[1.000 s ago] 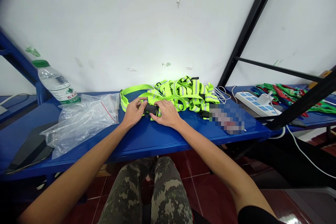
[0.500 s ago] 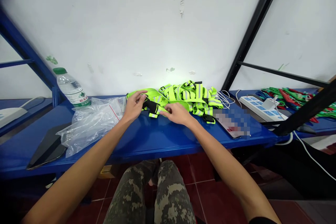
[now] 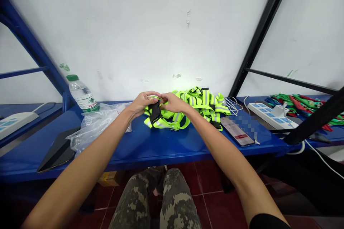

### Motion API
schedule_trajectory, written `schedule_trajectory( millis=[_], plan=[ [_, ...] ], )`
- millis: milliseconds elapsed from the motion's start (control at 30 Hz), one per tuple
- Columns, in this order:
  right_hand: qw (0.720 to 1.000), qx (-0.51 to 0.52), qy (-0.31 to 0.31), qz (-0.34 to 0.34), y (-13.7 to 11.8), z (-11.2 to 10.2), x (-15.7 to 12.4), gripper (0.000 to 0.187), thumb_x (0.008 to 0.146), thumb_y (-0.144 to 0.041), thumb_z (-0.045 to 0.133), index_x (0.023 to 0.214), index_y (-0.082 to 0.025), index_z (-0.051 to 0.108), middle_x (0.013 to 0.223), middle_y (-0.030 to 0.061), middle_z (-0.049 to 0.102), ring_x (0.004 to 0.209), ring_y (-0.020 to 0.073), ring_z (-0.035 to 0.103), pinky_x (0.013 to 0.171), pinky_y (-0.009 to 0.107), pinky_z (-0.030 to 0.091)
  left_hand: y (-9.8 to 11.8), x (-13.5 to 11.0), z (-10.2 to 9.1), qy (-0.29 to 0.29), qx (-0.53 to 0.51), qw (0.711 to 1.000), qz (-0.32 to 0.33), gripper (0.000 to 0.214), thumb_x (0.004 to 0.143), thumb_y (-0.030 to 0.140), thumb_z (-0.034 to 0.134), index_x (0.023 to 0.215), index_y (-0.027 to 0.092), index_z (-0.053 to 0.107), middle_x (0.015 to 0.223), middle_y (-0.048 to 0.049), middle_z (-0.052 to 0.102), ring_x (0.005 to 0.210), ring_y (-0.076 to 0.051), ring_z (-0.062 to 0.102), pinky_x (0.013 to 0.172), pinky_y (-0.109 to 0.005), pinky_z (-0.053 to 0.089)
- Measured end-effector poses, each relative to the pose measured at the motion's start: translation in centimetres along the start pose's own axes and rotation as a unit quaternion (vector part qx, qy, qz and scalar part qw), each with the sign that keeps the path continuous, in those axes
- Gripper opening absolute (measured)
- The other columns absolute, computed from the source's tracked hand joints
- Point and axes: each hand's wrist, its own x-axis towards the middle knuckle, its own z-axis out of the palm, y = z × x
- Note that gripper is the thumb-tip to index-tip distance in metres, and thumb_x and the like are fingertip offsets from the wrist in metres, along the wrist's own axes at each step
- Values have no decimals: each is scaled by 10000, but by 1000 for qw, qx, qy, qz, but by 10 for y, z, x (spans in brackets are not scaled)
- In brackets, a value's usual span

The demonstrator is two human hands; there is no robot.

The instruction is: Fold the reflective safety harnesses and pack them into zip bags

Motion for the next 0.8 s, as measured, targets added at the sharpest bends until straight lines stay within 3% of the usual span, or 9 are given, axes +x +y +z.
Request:
schedule_trajectory(
  millis=[33, 100, 200, 300, 433, 567, 633, 700, 800],
  plan=[
    [1000, -20, -3, 19, 0, 0, 3, 317, 750, -153, 527, 1007, -136, 712, 789, 25, 699, 718, 169, 618, 715, 297, 479, -1, 1, -1, 14, 26, 1000, 7, 544, 576, 491, 844, 967, 146, 688, 716, -27, 663, 672, -150, 600, 644, -274, 442],
    [994, -84, 53, 52, 0, -3, 8, 266, 764, -151, 497, 904, -141, 722, 690, 16, 659, 620, 151, 558, 654, 284, 439, -1, 0, -2, 71, 100, 992, 36, 562, 561, 491, 849, 970, 147, 672, 740, -26, 647, 732, -168, 606, 666, -276, 444],
    [967, -167, 177, 76, -2, -12, 14, 209, 771, -174, 498, 846, -159, 693, 756, 49, 660, 675, 174, 552, 672, 299, 417, -1, -6, 7, 156, 245, 951, 101, 631, 582, 519, 828, 1071, 170, 634, 956, -63, 661, 952, -217, 605, 823, -319, 461],
    [951, -183, 233, 87, -9, -19, 20, 173, 789, -194, 481, 852, -171, 640, 865, 82, 662, 762, 206, 565, 688, 314, 412, -6, -14, 24, 160, 377, 903, 132, 775, 640, 514, 786, 1292, 198, 512, 1131, -96, 625, 1084, -263, 558, 975, -403, 411],
    [955, -142, 238, 101, -17, -26, 24, 232, 782, -156, 454, 972, -177, 584, 749, 38, 614, 678, 194, 546, 636, 307, 387, -21, -19, 41, 156, 433, 884, 84, 838, 678, 302, 717, 1421, 158, 358, 1230, -154, 563, 1169, -317, 520, 1022, -463, 391],
    [942, -129, 278, 137, -12, -41, 17, 266, 792, -151, 443, 1019, -168, 581, 823, 55, 624, 700, 190, 568, 661, 318, 415, -31, -21, 37, 184, 474, 861, 9, 831, 651, 150, 648, 1434, 123, 368, 1322, -221, 509, 1231, -388, 474, 1003, -512, 403],
    [944, -130, 261, 152, -6, -49, 11, 291, 783, -164, 474, 1047, -152, 595, 929, 91, 651, 776, 210, 602, 711, 342, 448, -31, -20, 30, 196, 456, 868, 4, 722, 704, 122, 593, 1404, 112, 415, 1296, -216, 553, 1193, -360, 518, 984, -482, 422],
    [966, -129, 172, 143, -2, -52, 5, 372, 748, -186, 550, 1113, -136, 603, 1089, 131, 653, 905, 249, 627, 782, 374, 479, -26, -16, 25, 190, 417, 888, 18, 512, 783, 140, 535, 1295, 134, 534, 1178, -163, 648, 1082, -304, 594, 945, -428, 447],
    [986, -138, 29, 91, 0, -42, 2, 681, 648, -244, 708, 1293, -116, 533, 1362, 179, 536, 1185, 329, 549, 952, 429, 462, -13, -8, 22, 165, 381, 909, 40, 276, 837, 216, 522, 1068, 167, 665, 976, -86, 712, 908, -248, 637, 837, -356, 470]
  ],
)
